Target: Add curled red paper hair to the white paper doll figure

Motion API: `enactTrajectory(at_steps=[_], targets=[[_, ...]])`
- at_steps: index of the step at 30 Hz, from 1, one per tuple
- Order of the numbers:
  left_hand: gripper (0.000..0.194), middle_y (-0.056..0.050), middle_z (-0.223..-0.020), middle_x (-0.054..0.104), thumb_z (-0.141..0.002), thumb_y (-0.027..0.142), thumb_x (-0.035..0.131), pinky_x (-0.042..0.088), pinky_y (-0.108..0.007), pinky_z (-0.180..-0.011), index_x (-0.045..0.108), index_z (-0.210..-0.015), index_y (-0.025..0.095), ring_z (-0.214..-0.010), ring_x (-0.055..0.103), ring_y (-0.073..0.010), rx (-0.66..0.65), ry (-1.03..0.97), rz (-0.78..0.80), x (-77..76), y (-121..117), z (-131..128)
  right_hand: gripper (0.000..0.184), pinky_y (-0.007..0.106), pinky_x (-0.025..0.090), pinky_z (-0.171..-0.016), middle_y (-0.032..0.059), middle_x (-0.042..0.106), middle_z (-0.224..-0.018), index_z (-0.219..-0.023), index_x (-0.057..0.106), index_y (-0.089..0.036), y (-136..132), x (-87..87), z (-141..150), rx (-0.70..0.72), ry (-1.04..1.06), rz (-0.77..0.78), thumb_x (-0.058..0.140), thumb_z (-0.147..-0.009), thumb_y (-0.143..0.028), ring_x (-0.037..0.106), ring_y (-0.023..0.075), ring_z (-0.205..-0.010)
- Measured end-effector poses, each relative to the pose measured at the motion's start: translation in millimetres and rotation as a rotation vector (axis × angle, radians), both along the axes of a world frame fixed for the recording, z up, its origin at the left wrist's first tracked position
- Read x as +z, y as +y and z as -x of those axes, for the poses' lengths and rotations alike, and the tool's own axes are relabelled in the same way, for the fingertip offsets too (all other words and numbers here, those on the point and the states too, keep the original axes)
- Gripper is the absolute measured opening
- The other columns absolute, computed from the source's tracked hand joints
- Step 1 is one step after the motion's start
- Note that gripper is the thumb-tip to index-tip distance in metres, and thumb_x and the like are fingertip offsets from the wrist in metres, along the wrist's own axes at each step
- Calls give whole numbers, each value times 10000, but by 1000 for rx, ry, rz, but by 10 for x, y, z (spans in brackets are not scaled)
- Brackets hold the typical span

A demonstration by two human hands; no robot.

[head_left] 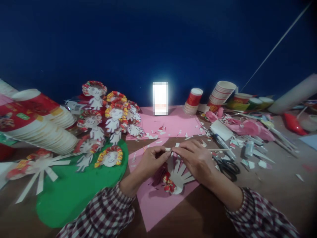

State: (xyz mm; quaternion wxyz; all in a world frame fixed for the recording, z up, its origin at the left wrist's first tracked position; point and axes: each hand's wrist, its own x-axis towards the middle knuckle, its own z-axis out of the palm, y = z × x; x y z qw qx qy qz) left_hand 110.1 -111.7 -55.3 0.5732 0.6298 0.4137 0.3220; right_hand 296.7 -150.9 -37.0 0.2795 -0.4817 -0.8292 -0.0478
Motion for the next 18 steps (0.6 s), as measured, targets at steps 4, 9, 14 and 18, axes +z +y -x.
enactTrajectory(at_steps=[4,9,14,18], targets=[[217,-46,-775,689,-804,318,556,454,-246,-655,680,-821,140,-714,587,-145,12,36,-63,17,0,1,234,285,445,-743,59,622,-927,-1051,643,-217,-1,-4,-7,4,-5,3,486,-885,-168,527,171,-865],[215,-37,-766,699,-809,310,552,463,-242,-644,694,-828,151,-692,599,-143,13,71,-127,1,4,5,227,300,451,-755,57,625,-954,-1049,636,-217,4,-31,-6,0,5,23,485,-886,-169,529,180,-882],[183,-44,-816,718,-796,249,556,479,-249,-697,704,-852,156,-764,622,-161,20,61,-164,-6,8,7,261,338,449,-841,65,624,-1031,-1128,584,-177,22,-62,2,43,21,30,496,-882,-168,524,188,-939],[176,-44,-809,717,-794,217,545,476,-248,-697,700,-846,152,-761,620,-161,15,86,-166,-24,11,8,274,336,446,-854,64,623,-1042,-1137,568,-153,36,-72,0,91,59,17,513,-869,-141,522,184,-946]])
